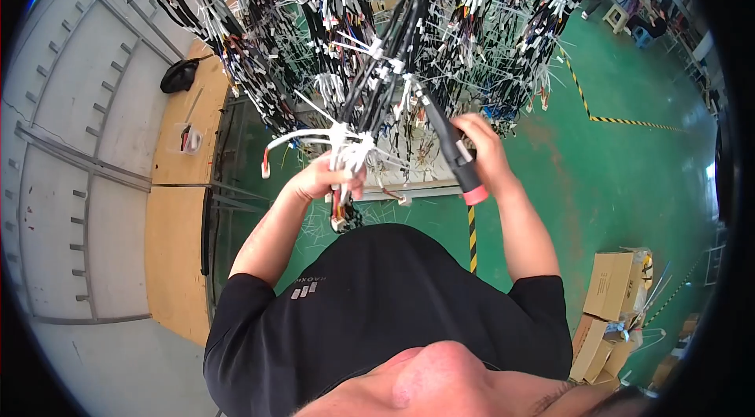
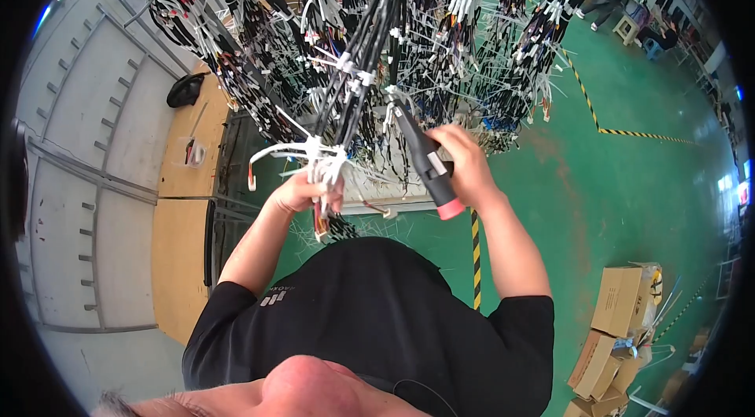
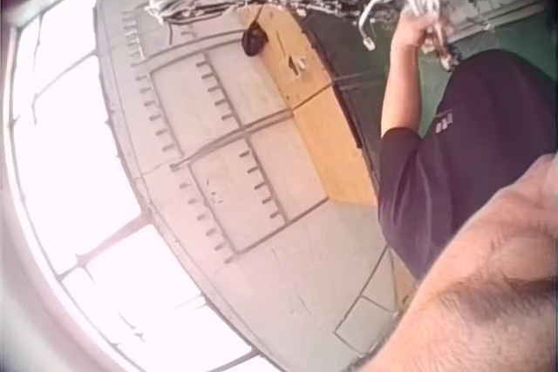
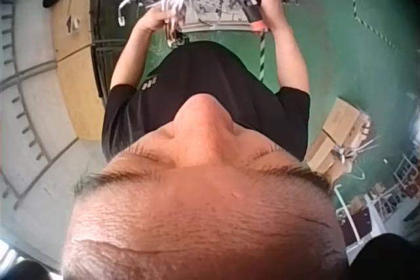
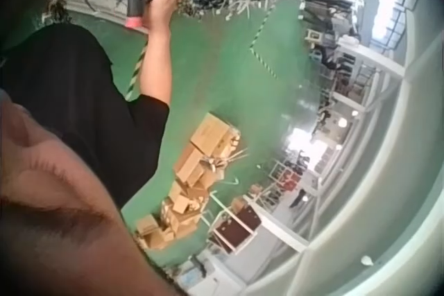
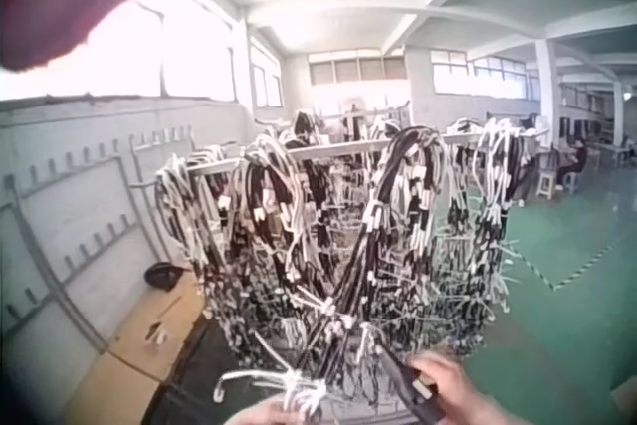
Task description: Use a cable tie gun to tighten and cut cable ties on bundles of wire harnesses hanging from a factory rack.
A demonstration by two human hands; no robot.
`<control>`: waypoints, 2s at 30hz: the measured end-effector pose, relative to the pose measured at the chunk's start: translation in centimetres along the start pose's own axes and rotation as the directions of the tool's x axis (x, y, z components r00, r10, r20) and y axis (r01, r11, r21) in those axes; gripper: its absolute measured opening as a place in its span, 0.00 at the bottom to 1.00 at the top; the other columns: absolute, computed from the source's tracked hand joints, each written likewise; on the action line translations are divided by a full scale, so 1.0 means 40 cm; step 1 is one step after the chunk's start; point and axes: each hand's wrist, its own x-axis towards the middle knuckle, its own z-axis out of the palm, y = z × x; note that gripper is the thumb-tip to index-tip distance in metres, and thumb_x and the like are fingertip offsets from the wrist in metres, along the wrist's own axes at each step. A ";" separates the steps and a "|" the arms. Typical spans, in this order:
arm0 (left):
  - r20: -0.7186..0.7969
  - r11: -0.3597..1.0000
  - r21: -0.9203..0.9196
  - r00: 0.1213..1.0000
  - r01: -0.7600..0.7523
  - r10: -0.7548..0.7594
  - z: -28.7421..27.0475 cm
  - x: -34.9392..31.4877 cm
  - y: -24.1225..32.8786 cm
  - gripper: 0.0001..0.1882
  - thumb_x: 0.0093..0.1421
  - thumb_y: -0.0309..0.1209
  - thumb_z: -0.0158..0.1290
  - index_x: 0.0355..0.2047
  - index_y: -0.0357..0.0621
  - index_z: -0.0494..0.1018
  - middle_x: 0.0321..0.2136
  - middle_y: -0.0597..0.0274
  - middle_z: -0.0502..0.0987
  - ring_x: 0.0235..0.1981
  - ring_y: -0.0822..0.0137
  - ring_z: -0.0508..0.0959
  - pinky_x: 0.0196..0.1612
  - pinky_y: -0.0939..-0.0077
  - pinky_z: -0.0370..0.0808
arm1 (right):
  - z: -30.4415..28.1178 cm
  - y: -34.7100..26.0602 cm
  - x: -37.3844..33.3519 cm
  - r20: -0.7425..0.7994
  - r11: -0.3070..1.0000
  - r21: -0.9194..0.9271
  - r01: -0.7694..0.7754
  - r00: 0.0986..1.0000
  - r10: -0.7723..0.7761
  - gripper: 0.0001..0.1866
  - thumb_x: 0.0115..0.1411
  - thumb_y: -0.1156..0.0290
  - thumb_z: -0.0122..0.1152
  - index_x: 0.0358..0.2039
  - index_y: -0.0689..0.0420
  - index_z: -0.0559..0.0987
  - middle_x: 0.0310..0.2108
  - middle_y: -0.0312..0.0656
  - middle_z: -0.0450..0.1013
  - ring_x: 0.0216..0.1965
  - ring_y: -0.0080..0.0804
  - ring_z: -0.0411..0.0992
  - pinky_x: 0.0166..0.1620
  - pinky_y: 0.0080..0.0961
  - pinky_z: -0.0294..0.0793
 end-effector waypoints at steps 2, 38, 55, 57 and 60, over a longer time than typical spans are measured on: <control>-0.091 0.986 0.146 0.993 0.083 -0.070 0.052 0.016 0.006 0.16 0.62 0.29 0.65 0.46 0.37 0.74 0.38 0.58 0.79 0.39 0.55 0.88 0.44 0.64 0.83 | -0.018 -0.004 -0.027 0.085 0.973 0.171 -0.156 0.986 0.143 0.25 0.52 0.81 0.72 0.53 0.61 0.79 0.46 0.43 0.77 0.49 0.39 0.78 0.56 0.33 0.76; 0.707 0.801 -0.437 0.707 0.409 0.025 0.011 0.223 -0.205 0.23 0.53 0.44 0.71 0.28 0.38 0.74 0.54 0.20 0.78 0.61 0.31 0.77 0.55 0.45 0.84 | -0.049 -0.252 -0.121 0.040 0.471 0.830 -0.300 0.873 0.486 0.27 0.54 0.80 0.67 0.56 0.61 0.75 0.47 0.48 0.76 0.54 0.43 0.76 0.65 0.49 0.71; -0.445 0.514 0.826 0.826 0.230 0.346 0.066 0.192 -0.193 0.20 0.67 0.39 0.60 0.53 0.47 0.69 0.31 0.43 0.84 0.35 0.35 0.84 0.41 0.41 0.80 | -0.183 -0.304 0.034 0.134 0.818 0.242 -0.522 0.853 0.505 0.29 0.55 0.72 0.71 0.59 0.61 0.78 0.44 0.35 0.77 0.50 0.27 0.75 0.56 0.31 0.72; -0.502 0.416 0.839 0.793 0.350 0.345 0.045 0.188 -0.161 0.21 0.63 0.38 0.63 0.51 0.48 0.68 0.29 0.43 0.83 0.33 0.36 0.84 0.40 0.39 0.79 | -0.188 -0.287 0.076 0.199 0.826 0.214 -0.522 0.851 0.486 0.29 0.55 0.71 0.71 0.59 0.61 0.78 0.44 0.35 0.77 0.49 0.26 0.74 0.55 0.29 0.73; -0.469 0.338 0.879 0.731 0.335 0.495 0.001 0.170 -0.142 0.20 0.59 0.33 0.64 0.49 0.46 0.68 0.27 0.45 0.83 0.30 0.39 0.84 0.35 0.42 0.81 | -0.179 -0.293 0.141 0.281 0.839 0.159 -0.521 0.838 0.468 0.29 0.55 0.72 0.71 0.59 0.61 0.78 0.43 0.34 0.76 0.47 0.24 0.73 0.52 0.25 0.74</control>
